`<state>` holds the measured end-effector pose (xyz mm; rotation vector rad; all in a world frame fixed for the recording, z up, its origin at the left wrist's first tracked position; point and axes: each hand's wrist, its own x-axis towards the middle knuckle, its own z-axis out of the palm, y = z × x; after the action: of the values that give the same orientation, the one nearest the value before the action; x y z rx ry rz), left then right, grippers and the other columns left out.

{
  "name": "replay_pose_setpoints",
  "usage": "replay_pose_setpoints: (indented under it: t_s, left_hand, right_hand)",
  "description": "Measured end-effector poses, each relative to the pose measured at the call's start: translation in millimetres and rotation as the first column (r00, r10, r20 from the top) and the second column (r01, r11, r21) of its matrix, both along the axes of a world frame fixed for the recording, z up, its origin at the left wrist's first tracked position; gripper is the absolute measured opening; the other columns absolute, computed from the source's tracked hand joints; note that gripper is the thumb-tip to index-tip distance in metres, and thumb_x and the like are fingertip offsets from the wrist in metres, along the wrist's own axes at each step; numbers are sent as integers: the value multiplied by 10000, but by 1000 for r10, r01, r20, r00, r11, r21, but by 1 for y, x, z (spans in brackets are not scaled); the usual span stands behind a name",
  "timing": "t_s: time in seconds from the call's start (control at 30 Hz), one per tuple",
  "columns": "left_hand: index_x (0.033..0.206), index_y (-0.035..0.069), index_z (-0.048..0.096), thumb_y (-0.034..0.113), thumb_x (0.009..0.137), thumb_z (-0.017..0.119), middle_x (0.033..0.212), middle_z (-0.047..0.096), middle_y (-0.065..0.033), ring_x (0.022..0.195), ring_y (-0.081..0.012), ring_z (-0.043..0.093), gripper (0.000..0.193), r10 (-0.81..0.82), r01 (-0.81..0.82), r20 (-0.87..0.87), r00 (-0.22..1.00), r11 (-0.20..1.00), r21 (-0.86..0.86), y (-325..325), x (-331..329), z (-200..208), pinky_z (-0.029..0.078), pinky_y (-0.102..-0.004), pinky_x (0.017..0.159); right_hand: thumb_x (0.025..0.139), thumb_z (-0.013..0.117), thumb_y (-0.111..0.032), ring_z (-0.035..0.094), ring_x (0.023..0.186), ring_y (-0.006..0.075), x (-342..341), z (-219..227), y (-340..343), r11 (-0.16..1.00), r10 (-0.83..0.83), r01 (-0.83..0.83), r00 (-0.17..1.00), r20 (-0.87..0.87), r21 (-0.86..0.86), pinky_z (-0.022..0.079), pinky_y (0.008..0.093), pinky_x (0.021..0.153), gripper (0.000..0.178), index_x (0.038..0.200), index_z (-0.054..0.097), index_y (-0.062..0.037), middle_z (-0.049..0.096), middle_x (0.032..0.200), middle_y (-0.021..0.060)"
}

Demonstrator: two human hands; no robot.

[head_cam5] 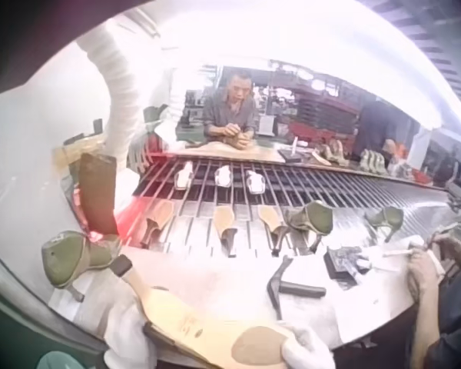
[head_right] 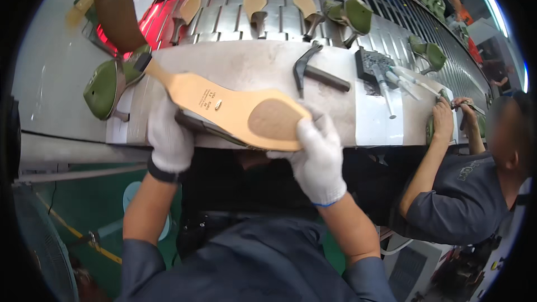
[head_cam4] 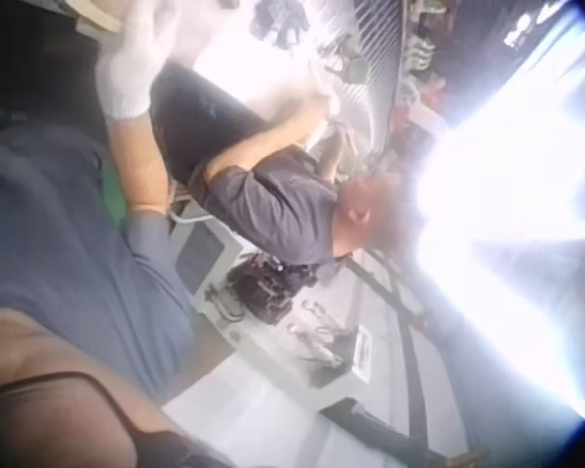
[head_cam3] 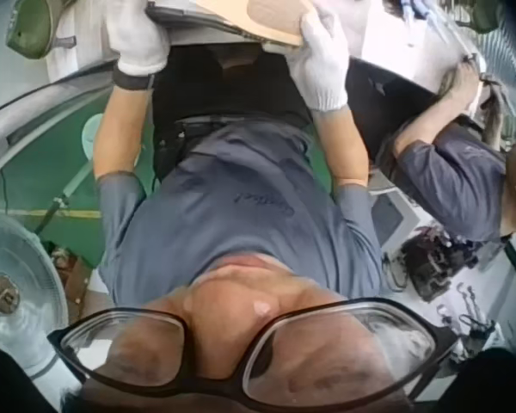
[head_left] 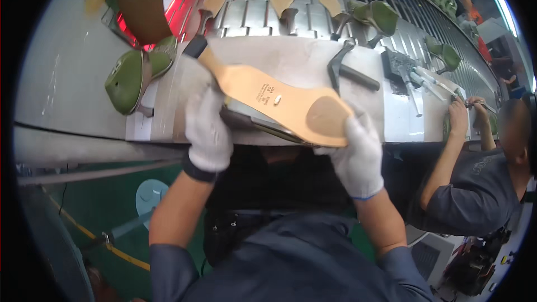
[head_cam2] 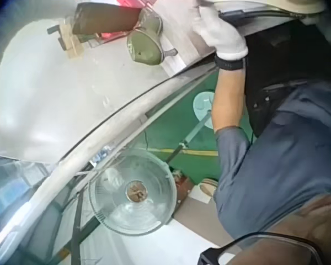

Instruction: The person assembles high-heeled shoes by applying adhesive with a syringe, taking shoe uppers on lasts and outsoles from a conveyor, pressing each outsole onto an upper by hand, and hammering the edges with a hammer.

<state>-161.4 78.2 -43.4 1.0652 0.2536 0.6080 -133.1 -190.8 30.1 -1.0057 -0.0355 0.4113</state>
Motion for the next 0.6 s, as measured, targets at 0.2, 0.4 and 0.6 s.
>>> replay_pose_setpoints:
  t_s: [0.2,0.4,0.6]
  left_hand:
    - [1063,-27,758,-3,1028,661,978,761,-63,838,-111,703,106,-144,84,72,987,842,533,6,33,42,564,-266,774]
    - [1107,-36,753,20,1018,689,979,751,-56,848,-79,679,123,-260,268,-86,962,829,490,-8,20,64,564,-257,782]
    - [1120,-49,761,473,1213,382,1058,773,-115,953,-158,717,651,-249,208,47,967,887,413,-4,23,48,583,-317,898]
  right_hand:
    - [872,873,-70,742,909,170,-1,-20,-3,659,512,265,528,678,-704,613,313,819,561,1380,657,31,767,1087,141]
    - [791,953,-113,620,643,183,22,59,50,747,499,298,339,798,-594,533,333,625,580,1325,751,-11,709,857,95]
    - [760,932,-74,681,662,282,4,72,35,603,667,460,158,728,-652,535,377,613,527,1261,778,-21,720,847,126]
